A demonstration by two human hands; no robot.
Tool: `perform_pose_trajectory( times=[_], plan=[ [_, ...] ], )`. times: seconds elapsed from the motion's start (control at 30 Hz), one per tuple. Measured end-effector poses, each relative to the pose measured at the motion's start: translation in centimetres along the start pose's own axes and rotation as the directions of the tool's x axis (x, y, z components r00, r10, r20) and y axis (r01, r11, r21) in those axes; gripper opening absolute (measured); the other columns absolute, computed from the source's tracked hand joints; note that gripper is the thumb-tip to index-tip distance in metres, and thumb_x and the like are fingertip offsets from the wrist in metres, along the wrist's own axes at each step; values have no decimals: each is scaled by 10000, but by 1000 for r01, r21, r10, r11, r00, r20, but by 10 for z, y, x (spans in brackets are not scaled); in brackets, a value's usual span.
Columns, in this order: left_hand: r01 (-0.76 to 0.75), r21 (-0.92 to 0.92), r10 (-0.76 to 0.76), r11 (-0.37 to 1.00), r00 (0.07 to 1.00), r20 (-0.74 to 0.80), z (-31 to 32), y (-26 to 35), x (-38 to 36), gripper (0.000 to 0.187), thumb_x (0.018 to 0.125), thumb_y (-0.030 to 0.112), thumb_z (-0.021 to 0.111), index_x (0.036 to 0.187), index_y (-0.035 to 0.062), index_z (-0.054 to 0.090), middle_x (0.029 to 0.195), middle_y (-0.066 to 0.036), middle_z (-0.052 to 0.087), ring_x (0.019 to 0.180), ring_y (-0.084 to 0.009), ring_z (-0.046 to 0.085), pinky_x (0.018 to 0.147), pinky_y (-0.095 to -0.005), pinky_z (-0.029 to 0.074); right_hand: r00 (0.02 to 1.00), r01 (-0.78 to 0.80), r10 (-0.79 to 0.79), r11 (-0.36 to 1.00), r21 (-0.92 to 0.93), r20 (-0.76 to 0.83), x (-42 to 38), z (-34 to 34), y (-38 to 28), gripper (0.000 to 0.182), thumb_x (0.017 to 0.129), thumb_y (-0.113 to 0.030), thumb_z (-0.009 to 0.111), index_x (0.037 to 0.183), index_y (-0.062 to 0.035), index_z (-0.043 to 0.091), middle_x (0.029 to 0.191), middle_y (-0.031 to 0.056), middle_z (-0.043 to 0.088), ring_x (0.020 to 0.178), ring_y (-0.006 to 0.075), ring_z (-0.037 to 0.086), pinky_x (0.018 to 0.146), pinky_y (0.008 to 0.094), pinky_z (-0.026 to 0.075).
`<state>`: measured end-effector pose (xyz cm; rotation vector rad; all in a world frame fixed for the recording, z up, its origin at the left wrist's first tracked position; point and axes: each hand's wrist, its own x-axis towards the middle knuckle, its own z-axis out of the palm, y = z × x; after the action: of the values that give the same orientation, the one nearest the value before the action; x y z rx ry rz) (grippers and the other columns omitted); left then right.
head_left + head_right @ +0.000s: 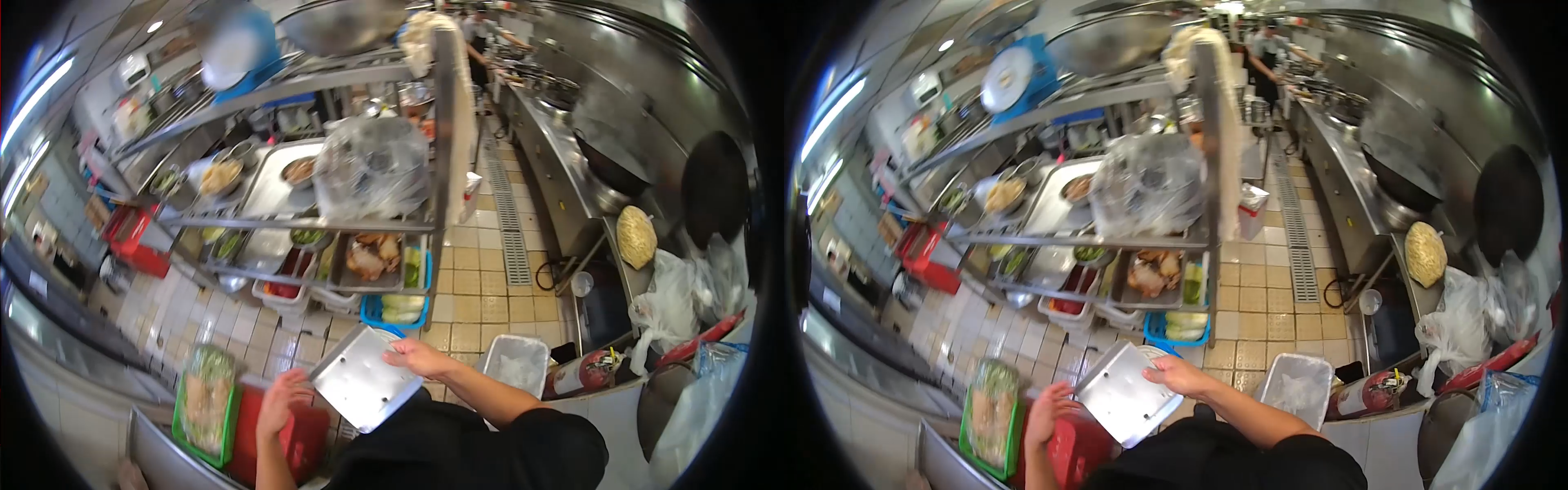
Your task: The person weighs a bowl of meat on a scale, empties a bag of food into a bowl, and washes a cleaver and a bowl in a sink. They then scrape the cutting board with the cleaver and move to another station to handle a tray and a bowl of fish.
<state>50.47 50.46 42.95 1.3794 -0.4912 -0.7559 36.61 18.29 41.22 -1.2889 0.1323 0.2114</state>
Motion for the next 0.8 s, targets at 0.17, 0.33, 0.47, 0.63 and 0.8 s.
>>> perform_pose_trajectory(
  times=[0.17, 0.33, 0.47, 0.63, 0.8],
  plan=[
    [354, 291, -458, 889, 663, 593, 102, 3, 166, 476, 992, 276, 534, 1367, -3, 439, 1111, -131, 644, 825, -244, 688, 693, -353, 597, 982, -53, 30, 991, -121, -184, -51, -100, -41, 292, 991, -272, 548, 954, -11, 673, 901, -1, 667, 810, 83, 571, 745, 276, 467],
    [433, 333, -523, 838, 462, 716, 190, -42, 267, 405, 987, 242, 549, 1311, 3, 504, 1031, -96, 667, 768, -189, 677, 598, -320, 582, 924, -150, 114, 986, -73, -365, -84, -183, -53, 301, 942, -286, 614, 1039, -11, 690, 934, 39, 690, 850, 116, 603, 786, 279, 466],
    [455, 277, -485, 846, 444, 753, 251, -43, 320, 369, 994, 267, 536, 1270, 22, 526, 1001, -77, 668, 745, -148, 663, 523, -287, 564, 831, -159, 154, 987, 36, -534, -99, -239, -78, 343, 886, -296, 682, 1070, -7, 696, 967, 70, 703, 879, 149, 632, 820, 297, 482],
    [498, 98, -332, 861, 406, 851, 307, -32, 373, 338, 1009, 277, 508, 1240, 33, 538, 1017, -75, 667, 792, -139, 662, 551, -301, 573, 632, 628, -6, 591, 507, -775, -136, -262, -105, 719, 968, -574, 391, 1305, 55, 478, 1062, 259, 661, 909, 347, 680, 856, 436, 535],
    [510, -8, -278, 860, 482, 831, 357, -16, 421, 320, 1020, 280, 486, 1207, 27, 547, 1005, -84, 660, 781, -164, 664, 599, -328, 583, 618, 607, -197, 734, 303, -761, -161, -304, -84, 695, 981, -573, 365, 1331, 20, 461, 1138, 175, 645, 978, 277, 652, 853, 396, 515]
  ],
)
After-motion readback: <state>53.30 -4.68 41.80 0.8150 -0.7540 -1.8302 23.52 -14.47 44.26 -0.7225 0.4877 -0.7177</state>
